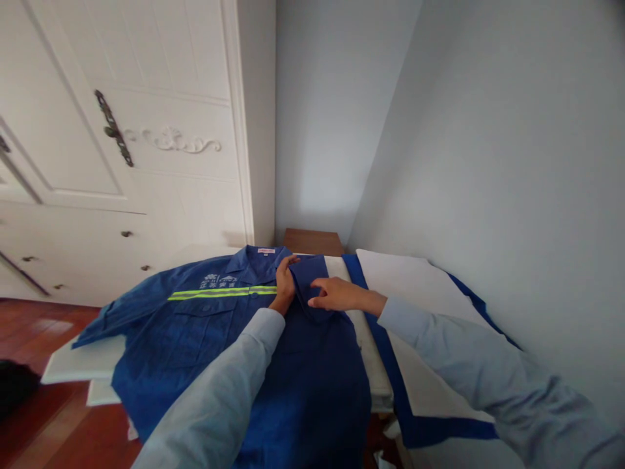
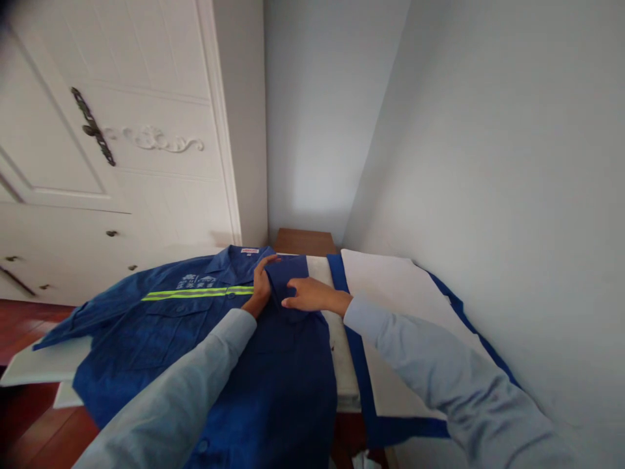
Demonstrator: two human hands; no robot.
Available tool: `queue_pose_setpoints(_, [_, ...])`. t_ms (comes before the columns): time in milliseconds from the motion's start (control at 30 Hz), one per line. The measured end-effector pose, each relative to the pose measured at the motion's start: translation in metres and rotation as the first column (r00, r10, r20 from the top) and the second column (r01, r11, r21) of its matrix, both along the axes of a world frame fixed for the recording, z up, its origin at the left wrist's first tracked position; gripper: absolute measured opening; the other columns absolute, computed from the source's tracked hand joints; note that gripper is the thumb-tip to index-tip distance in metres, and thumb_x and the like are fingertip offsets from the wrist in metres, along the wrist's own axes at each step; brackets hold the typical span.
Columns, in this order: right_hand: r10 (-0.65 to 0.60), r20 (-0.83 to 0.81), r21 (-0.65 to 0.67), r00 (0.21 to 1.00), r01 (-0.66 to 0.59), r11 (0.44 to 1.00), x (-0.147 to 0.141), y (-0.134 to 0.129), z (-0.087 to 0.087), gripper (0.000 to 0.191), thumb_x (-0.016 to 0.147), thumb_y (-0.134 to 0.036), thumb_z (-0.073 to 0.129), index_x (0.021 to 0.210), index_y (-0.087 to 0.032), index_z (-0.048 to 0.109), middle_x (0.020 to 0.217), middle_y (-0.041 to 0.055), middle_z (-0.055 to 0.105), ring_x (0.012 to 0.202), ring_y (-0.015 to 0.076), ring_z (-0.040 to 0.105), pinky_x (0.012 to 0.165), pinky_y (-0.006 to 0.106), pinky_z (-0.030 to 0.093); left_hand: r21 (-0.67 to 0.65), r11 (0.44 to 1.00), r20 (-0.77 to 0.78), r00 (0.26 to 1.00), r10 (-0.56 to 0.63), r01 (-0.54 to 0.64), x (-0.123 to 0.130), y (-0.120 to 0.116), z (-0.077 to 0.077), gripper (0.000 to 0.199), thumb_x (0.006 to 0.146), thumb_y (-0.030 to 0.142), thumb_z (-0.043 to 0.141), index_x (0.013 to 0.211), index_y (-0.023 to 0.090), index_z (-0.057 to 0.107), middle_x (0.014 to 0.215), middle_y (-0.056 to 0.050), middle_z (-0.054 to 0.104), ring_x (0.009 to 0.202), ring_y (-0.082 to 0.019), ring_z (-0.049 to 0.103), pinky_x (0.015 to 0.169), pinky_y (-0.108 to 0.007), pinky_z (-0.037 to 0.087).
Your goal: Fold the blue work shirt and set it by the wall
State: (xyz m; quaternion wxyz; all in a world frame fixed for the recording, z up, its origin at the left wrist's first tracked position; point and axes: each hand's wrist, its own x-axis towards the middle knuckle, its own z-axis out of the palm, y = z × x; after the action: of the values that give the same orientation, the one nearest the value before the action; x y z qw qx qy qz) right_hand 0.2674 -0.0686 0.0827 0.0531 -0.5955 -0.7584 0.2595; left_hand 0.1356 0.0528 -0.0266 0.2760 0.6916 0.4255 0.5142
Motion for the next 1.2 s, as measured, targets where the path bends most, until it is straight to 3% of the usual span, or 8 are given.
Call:
queue_pose_setpoints(167, [0.241, 0.228, 0.132, 0.943, -0.275, 0.952, 0.017, -0.020, -0.017, 0.040, 0.085, -0.034, 0.071, 0.119, -0.014, 0.067, 0.112, 0.0152, 0.071, 0.099, 0.0275, 0.068, 0.087, 0.036, 0.052, -0.108, 0.964, 0.263, 0.928, 0.265, -0.245, -0.002, 0.004, 0.007, 0.059, 0.099, 0.031, 0.013, 0.132, 0.009, 0.057, 0.116, -0.019, 0.069, 0.104, -0.025, 0.068, 0.088, -0.043, 0.057])
queue_pose_setpoints(267, [0.316, 0.239, 0.168, 0.918, -0.359, 0.918, 0.024, -0.028, -0.020, 0.040, 0.088, -0.033, 0.067, 0.124, -0.015, 0.065, 0.116, 0.0149, 0.068, 0.104, 0.0264, 0.066, 0.093, 0.037, 0.050, 0.054, 0.957, 0.207, 0.940, 0.269, -0.286, -0.005, -0.009, 0.018, 0.049, 0.100, 0.034, 0.028, 0.132, 0.014, 0.059, 0.132, -0.016, 0.064, 0.125, -0.027, 0.058, 0.107, -0.047, 0.047])
queue_pose_setpoints(367, [0.304, 0.217, 0.241, 0.927, -0.353, 0.904, 0.027, -0.024, -0.019, 0.037, 0.091, -0.030, 0.063, 0.124, -0.014, 0.065, 0.117, 0.0152, 0.067, 0.107, 0.0263, 0.064, 0.098, 0.039, 0.049, 0.269, 0.962, -0.200, 0.975, 0.098, -0.042, -0.003, -0.026, 0.026, 0.042, 0.098, 0.031, 0.039, 0.130, 0.018, 0.063, 0.139, -0.011, 0.061, 0.137, -0.025, 0.049, 0.117, -0.044, 0.036])
queue_pose_setpoints(500, [0.197, 0.197, 0.399, 0.960, -0.262, 0.879, 0.033, 0.008, -0.022, 0.033, 0.091, -0.023, 0.059, 0.121, -0.012, 0.066, 0.126, 0.0170, 0.064, 0.121, 0.0273, 0.059, 0.109, 0.044, 0.043, 0.087, 0.947, -0.691, 0.703, -0.166, 0.309, 0.006, -0.039, 0.026, 0.039, 0.097, 0.027, 0.044, 0.127, 0.016, 0.067, 0.144, -0.012, 0.059, 0.141, -0.027, 0.046, 0.118, -0.045, 0.036])
queue_pose_setpoints(700, [0.011, 0.119, 0.410, 0.993, -0.060, 0.910, 0.050, 0.063, -0.066, 0.049, 0.098, -0.033, 0.051, 0.139, -0.007, 0.053, 0.150, 0.0243, 0.047, 0.143, 0.0314, 0.041, 0.119, 0.051, 0.033, 0.042, 0.960, -0.746, 0.648, -0.153, 0.276, 0.010, -0.045, 0.024, 0.044, 0.100, 0.026, 0.038, 0.131, 0.008, 0.063, 0.141, -0.018, 0.059, 0.137, -0.030, 0.051, 0.118, -0.047, 0.035])
queue_pose_setpoints(933, [0.075, 0.171, 0.420, 0.982, -0.142, 0.896, 0.074, 0.065, -0.122, 0.071, 0.102, -0.056, 0.031, 0.149, -0.005, 0.045, 0.157, 0.0235, 0.037, 0.147, 0.0340, 0.035, 0.121, 0.053, 0.030, 0.044, 0.962, -0.743, 0.653, -0.149, 0.270, 0.006, -0.048, 0.025, 0.039, 0.094, 0.011, 0.044, 0.125, 0.005, 0.066, 0.135, -0.021, 0.063, 0.128, -0.031, 0.058, 0.114, -0.044, 0.041])
queue_pose_setpoints(1067, [0.076, 0.260, 0.430, 0.963, -0.185, 0.884, 0.076, 0.061, -0.125, 0.079, 0.102, -0.061, 0.021, 0.151, -0.003, 0.041, 0.158, 0.0239, 0.035, 0.148, 0.0339, 0.032, 0.121, 0.050, 0.029, 0.024, 0.942, -0.736, 0.644, -0.209, 0.334, -0.027, -0.036, 0.033, 0.046, 0.083, 0.003, 0.053, 0.127, 0.009, 0.066, 0.138, -0.013, 0.063, 0.134, -0.024, 0.053, 0.116, -0.031, 0.039])
queue_pose_setpoints(1200, [0.096, 0.276, 0.417, 0.956, -0.209, 0.884, 0.076, 0.063, -0.119, 0.078, 0.101, -0.062, 0.021, 0.151, -0.006, 0.043, 0.157, 0.0225, 0.037, 0.148, 0.0335, 0.033, 0.121, 0.052, 0.030, 0.063, 0.976, -0.676, 0.729, -0.111, 0.207, -0.115, -0.023, 0.053, 0.041, 0.087, 0.009, 0.050, 0.124, 0.012, 0.067, 0.128, -0.011, 0.070, 0.120, -0.023, 0.063, 0.109, -0.032, 0.045])
